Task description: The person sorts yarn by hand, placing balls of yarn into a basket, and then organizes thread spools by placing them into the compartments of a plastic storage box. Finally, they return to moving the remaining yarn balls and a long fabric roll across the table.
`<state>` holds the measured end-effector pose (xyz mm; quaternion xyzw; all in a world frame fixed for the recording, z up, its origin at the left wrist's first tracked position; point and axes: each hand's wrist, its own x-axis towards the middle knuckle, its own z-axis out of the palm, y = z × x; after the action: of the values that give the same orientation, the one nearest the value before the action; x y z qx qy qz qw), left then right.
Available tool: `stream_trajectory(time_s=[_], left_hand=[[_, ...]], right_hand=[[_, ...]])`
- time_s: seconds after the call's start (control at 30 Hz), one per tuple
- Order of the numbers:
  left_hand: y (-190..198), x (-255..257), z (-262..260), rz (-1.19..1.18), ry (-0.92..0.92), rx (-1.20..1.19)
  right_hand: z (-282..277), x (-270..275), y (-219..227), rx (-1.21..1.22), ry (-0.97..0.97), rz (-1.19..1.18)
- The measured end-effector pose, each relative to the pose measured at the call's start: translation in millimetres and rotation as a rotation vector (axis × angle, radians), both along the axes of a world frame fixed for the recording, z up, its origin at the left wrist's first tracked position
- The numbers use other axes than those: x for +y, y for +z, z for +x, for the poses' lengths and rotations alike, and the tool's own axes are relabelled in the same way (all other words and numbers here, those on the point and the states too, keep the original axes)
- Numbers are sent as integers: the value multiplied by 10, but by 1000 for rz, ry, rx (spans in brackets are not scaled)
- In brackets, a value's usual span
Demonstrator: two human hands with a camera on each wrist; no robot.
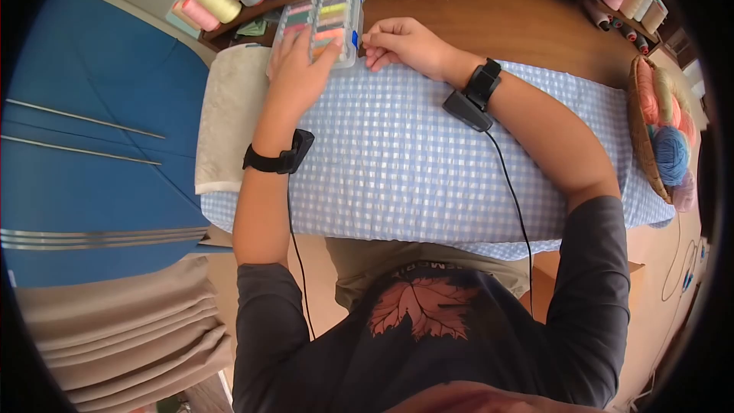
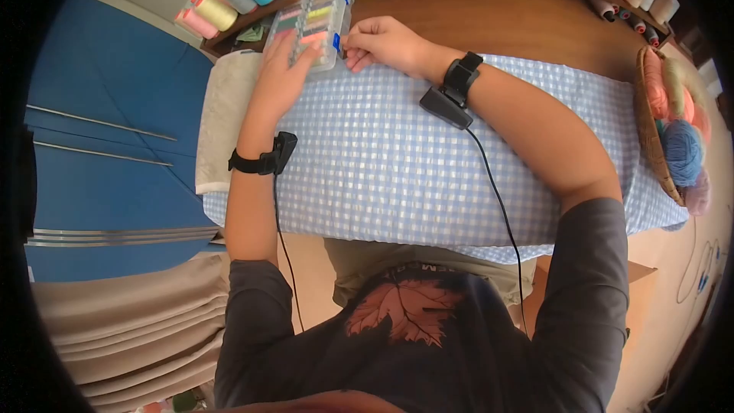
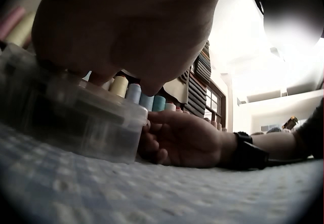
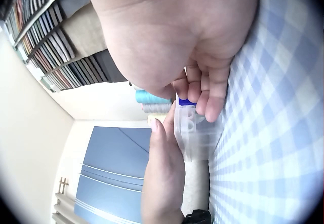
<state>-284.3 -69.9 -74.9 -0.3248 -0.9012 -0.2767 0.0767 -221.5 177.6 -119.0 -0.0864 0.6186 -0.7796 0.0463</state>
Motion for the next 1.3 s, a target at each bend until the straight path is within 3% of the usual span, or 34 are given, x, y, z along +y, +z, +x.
stream_trajectory(time_s=[0.13, 0.2, 0.23, 0.3, 0.33, 0.4, 0.5, 0.63, 0.73, 0.8, 0.87, 1.0, 1.13, 1.2, 1.3], left_hand=[[-72, -188, -291, 22, 178, 47], [-76, -269, -419, 241, 12, -274], [-164, -264, -506, 265, -15, -273], [-333, -293, -628, 256, 286, -127], [-274, -276, -592, 271, 286, -123], [-134, -333, -536, 257, 204, -338], [-233, -453, -708, 373, 185, -515], [-289, -482, -813, 291, 193, -475], [-14, -341, -444, 420, 204, -525], [-68, -415, -644, 366, 205, -605], [263, -296, -272, 403, 304, -787], [166, -385, -397, 399, 309, -757], [540, -544, 167, 388, 328, -722], [510, -758, 416, 400, 386, -690], [413, -1193, 754, 360, 311, -579]], right_hand=[[29, -54, -10, 2, -51, 2], [52, -60, 11, 17, -66, -23], [55, -46, 10, 7, -75, -36], [14, -40, -21, -6, -74, -73], [29, -27, -6, 0, -73, -59], [35, -52, 8, -22, -89, -25], [63, -40, 48, -8, -48, -4], [115, -56, 95, 10, -51, -55], [113, -52, 124, 11, -68, -75], [185, -59, 164, 1, -119, -123], [190, -45, 168, 4, -111, -148], [134, -18, 126, -17, -129, -207], [73, 48, 72, -45, -111, -243], [61, 52, 57, -70, -59, -281], [67, 36, 129, -39, -57, -180]])
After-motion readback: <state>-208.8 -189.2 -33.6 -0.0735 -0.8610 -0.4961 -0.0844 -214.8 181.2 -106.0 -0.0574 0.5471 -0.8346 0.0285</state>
